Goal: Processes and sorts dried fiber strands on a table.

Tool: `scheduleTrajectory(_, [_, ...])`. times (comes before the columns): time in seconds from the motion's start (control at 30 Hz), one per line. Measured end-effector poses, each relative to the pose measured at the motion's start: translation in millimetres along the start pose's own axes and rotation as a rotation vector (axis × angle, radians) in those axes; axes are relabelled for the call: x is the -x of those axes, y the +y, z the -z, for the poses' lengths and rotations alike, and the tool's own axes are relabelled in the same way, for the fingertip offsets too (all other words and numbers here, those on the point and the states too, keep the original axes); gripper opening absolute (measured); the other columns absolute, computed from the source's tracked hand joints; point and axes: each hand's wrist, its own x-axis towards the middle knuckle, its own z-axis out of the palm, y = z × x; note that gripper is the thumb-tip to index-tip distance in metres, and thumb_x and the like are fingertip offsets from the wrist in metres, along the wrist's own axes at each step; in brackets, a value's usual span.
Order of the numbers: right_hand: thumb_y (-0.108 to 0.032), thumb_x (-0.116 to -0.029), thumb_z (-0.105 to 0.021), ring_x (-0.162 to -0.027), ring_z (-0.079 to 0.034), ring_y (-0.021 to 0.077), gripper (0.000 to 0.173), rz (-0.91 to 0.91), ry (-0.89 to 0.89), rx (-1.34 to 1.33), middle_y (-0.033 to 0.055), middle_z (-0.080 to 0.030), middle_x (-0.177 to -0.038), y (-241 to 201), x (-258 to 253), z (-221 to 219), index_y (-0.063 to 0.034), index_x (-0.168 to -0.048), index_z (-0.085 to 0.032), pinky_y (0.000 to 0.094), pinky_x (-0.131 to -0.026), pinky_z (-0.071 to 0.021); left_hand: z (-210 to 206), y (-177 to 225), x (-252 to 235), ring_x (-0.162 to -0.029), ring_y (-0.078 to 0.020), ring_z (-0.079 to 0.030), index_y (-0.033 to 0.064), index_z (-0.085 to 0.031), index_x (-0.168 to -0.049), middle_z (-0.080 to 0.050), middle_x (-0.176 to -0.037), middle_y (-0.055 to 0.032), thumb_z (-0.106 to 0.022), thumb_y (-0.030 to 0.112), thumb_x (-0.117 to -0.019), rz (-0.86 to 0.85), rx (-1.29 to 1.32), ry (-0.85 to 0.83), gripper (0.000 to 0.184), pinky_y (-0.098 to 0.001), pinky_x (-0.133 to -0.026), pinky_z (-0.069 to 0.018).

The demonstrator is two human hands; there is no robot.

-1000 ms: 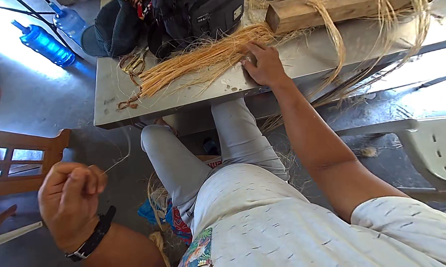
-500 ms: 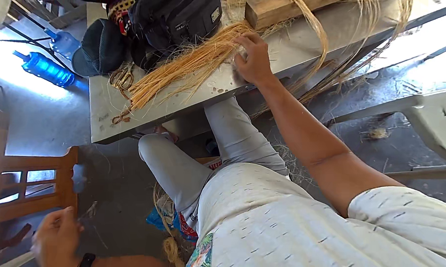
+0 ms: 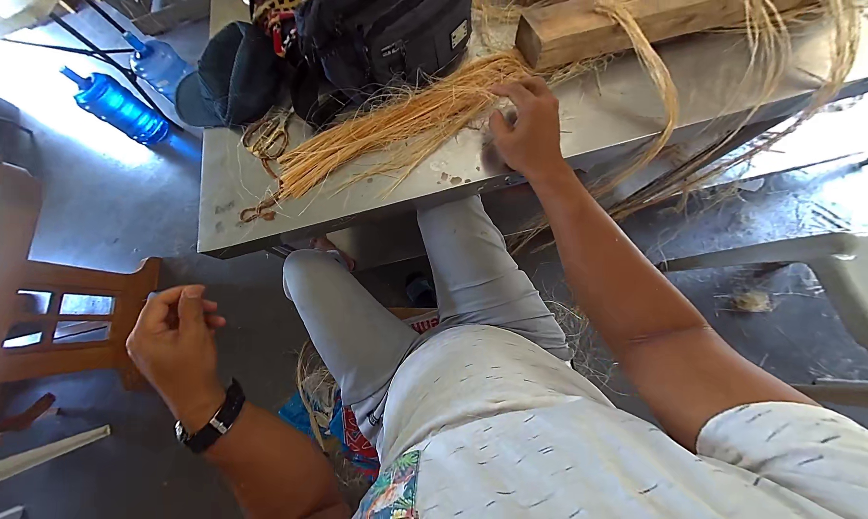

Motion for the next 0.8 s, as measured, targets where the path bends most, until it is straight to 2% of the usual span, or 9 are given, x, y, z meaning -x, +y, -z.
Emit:
scheduleTrajectory(0.17, [-0.027, -0.0999, -0.056, -0.128, -0.054, 0.0427, 0.039, -0.016, -0.019, -0.008, 0.0255, -0.058, -0.136, -5, 1, 4, -0.0067, -0.131, -0.067, 0.0611, -0.108, -0.0399, -33, 35, -12, -0.053, -0.0069, -0.056, 0.0137, -0.056, -0.082, -0.054, -0.064, 0.0065, -0.053, 0.031, -0.1079, -0.148, 0.113, 0.053, 0.031, -0.0267, -0.053, -0.0528])
scheduleTrajectory(0.23, [-0.027, -0.0996, -0.056, -0.127, -0.055, 0.0432, 0.039, -0.005, -0.011, -0.012, 0.0264, -0.059, -0.135, -4, 1, 4, -0.0055, -0.130, -0.068, 0.0614, -0.108, -0.0401, -47, 47, -10, -0.054, -0.0075, -0.055, 0.0135, -0.055, -0.080, -0.054, -0.066, 0.0051, -0.053, 0.032, -0.1077, -0.182, 0.125, -0.016, 0.033, -0.0269, -0.052, -0.0519])
scheduleTrajectory(0.3, [-0.027, -0.0997, -0.056, -0.128, -0.055, 0.0426, 0.039, 0.006, -0.001, -0.014, 0.0263, -0.059, -0.135, -3, 1, 3, -0.0053, -0.130, -0.068, 0.0600, -0.108, -0.0406, -63, 56, -6, -0.055, -0.0108, -0.057, 0.0086, -0.060, -0.086, -0.057, -0.070, -0.0006, -0.055, 0.031, -0.1071, -0.186, 0.105, -0.141, 0.032, -0.0297, -0.052, -0.0528])
scheduleTrajectory(0.37, [-0.026, -0.0997, -0.056, -0.128, -0.055, 0.0414, 0.038, 0.006, 0.003, -0.015, 0.0255, -0.059, -0.135, -3, 1, 2, -0.0059, -0.130, -0.068, 0.0584, -0.108, -0.0410, -81, 61, -1, -0.058, -0.0137, -0.059, 0.0077, -0.065, -0.100, -0.062, -0.078, -0.0044, -0.056, 0.030, -0.1065, -0.179, 0.069, -0.314, 0.025, -0.0324, -0.052, -0.0532])
scheduleTrajectory(0.47, [-0.026, -0.0993, -0.057, -0.128, -0.055, 0.0408, 0.037, 0.001, 0.009, -0.017, 0.0247, -0.060, -0.134, -2, 1, 0, -0.0061, -0.128, -0.069, 0.0581, -0.108, -0.0416, -108, 66, 1, -0.058, -0.0138, -0.061, 0.0115, -0.068, -0.114, -0.067, -0.083, -0.0036, -0.058, 0.026, -0.1053, -0.210, 0.062, -0.490, 0.019, -0.0324, -0.050, -0.0548])
scheduleTrajectory(0.53, [-0.026, -0.0995, -0.057, -0.128, -0.055, 0.0410, 0.037, -0.002, 0.009, -0.013, 0.0248, -0.060, -0.134, -1, 1, 0, -0.0063, -0.129, -0.069, 0.0583, -0.109, -0.0409, -120, 68, -1, -0.055, -0.0133, -0.060, 0.0152, -0.068, -0.120, -0.067, -0.083, -0.0026, -0.059, 0.027, -0.1052, -0.216, 0.045, -0.519, 0.021, -0.0313, -0.047, -0.0531])
scheduleTrajectory(0.63, [-0.026, -0.0995, -0.057, -0.128, -0.054, 0.0416, 0.038, -0.009, 0.004, -0.009, 0.0254, -0.059, -0.135, -1, 1, 0, -0.0062, -0.129, -0.069, 0.0588, -0.109, -0.0405, -126, 70, -8, -0.051, -0.0178, -0.057, 0.0158, -0.064, -0.129, -0.065, -0.080, -0.0067, -0.057, 0.031, -0.1062, -0.194, -0.021, -0.515, 0.028, -0.0352, -0.045, -0.0511])
scheduleTrajectory(0.73, [-0.026, -0.0994, -0.057, -0.129, -0.054, 0.0420, 0.038, -0.014, 0.002, -0.013, 0.0257, -0.059, -0.135, -2, 1, 1, -0.0061, -0.129, -0.069, 0.0585, -0.108, -0.0409, -131, 68, -22, -0.058, -0.0233, -0.058, 0.0130, -0.062, -0.132, -0.065, -0.079, -0.0097, -0.053, 0.036, -0.1070, -0.210, -0.156, -0.517, 0.035, -0.0423, -0.055, -0.0512])
scheduleTrajectory(0.8, [-0.026, -0.0993, -0.057, -0.128, -0.054, 0.0427, 0.037, -0.010, 0.005, -0.013, 0.0260, -0.059, -0.134, -3, 1, 1, -0.0061, -0.128, -0.069, 0.0591, -0.107, -0.0412, -139, 72, -42, -0.064, -0.0271, -0.060, 0.0108, -0.066, -0.129, -0.065, -0.078, -0.0110, -0.052, 0.035, -0.1079, -0.213, -0.231, -0.562, 0.035, -0.0494, -0.062, -0.0518])
